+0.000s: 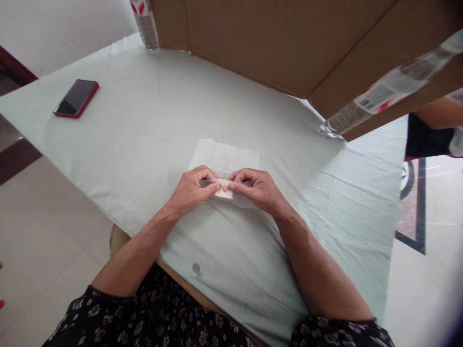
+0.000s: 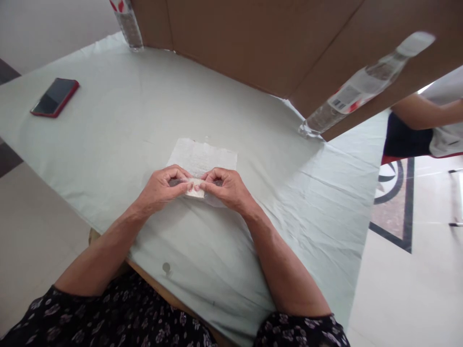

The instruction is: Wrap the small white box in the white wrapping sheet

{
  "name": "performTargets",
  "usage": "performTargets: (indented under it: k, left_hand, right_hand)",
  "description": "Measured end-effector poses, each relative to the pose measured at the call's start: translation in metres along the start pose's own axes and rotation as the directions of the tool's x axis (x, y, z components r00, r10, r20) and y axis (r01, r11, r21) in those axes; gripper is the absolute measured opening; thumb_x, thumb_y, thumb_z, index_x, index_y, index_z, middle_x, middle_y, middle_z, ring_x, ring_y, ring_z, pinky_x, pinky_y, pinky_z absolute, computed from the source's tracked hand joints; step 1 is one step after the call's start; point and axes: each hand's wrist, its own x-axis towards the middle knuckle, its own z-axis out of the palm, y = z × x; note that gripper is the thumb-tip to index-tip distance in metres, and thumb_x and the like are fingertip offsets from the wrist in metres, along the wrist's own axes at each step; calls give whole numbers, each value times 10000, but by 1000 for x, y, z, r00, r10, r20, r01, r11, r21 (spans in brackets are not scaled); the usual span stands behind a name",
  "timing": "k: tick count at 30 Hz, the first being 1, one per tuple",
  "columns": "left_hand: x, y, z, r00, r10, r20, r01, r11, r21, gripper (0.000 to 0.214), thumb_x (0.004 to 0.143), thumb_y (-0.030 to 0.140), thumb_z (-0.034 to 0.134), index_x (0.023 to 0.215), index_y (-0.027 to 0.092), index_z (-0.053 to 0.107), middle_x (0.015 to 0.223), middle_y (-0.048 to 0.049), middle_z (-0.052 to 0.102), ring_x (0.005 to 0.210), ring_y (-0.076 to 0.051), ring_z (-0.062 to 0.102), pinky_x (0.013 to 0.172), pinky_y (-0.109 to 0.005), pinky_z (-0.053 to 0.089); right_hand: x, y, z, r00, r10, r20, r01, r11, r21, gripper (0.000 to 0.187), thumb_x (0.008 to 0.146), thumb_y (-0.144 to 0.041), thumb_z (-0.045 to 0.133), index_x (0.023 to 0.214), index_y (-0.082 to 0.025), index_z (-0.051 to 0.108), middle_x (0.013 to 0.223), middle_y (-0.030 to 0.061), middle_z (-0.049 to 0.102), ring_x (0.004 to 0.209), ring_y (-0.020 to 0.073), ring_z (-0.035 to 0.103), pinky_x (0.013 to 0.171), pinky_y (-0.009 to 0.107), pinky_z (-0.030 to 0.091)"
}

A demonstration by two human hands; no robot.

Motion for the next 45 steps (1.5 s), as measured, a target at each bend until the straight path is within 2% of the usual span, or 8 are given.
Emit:
performTargets:
  k: [11,17,20,24,29,36,42,45]
  left_hand:
    - [4,4,-3,992,-122,24,122,993,-5,149,738,313,715,735,177,653,807,-11,707,737,-139,598,669,-265,439]
    - [3,7,-2,990,-140,17,140,990,-4,122,736,287,710,722,178,658,796,-9,710,742,-144,608,683,-268,455]
    - [5,5,0,991,-135,20,135,991,-2,124,732,289,707,720,175,658,782,-16,707,736,-146,613,681,-268,464]
    - [6,5,-5,992,-114,52,114,993,0,155,757,324,685,740,173,655,848,-44,732,788,-165,641,737,-291,493]
    - [-2,18,-28,989,-93,116,80,991,112,279,758,319,704,1004,187,693,1039,-61,734,956,-199,663,858,-318,513]
    - [-3,9,-33,980,-198,-33,200,940,275,272,788,317,606,1019,187,665,644,53,513,583,-130,491,580,-262,412]
    - [-2,-7,-38,972,-142,-186,202,910,363,352,792,404,625,1066,185,656,764,17,620,690,-153,573,666,-282,448]
    - [-8,1,-50,953,-244,-178,293,891,347,485,754,498,688,1103,164,642,852,-36,680,731,-183,629,640,-289,474]
  right_hand:
    - [1,3,-6,997,59,-39,-64,987,-146,242,785,-414,729,717,-196,648,784,30,719,708,165,611,658,299,441]
    - [-11,-18,-13,931,-322,-172,190,831,-523,108,895,-302,645,815,-230,658,956,58,743,944,237,657,864,388,464]
    - [-20,-34,-6,906,-424,10,343,719,-605,131,957,-280,591,884,-234,689,1000,62,755,985,235,666,919,395,445]
    - [-25,-36,11,902,-328,280,425,568,-705,200,983,-192,519,967,-202,718,1019,85,762,982,242,648,852,377,408]
    - [-25,-33,19,904,-281,322,420,447,-790,186,981,-167,528,1026,-191,707,1050,77,743,963,230,602,827,366,345]
    - [-26,-34,27,908,-288,304,389,312,-867,155,978,-203,558,1074,-219,678,1080,81,712,930,241,527,826,376,288]
    - [-24,-30,34,901,-319,294,379,247,-892,163,995,-205,520,1052,-226,671,1013,76,696,894,238,502,816,387,273]
    - [-23,-28,35,900,-327,289,376,246,-893,159,994,-207,520,1047,-226,668,1014,75,693,899,238,502,807,385,270]
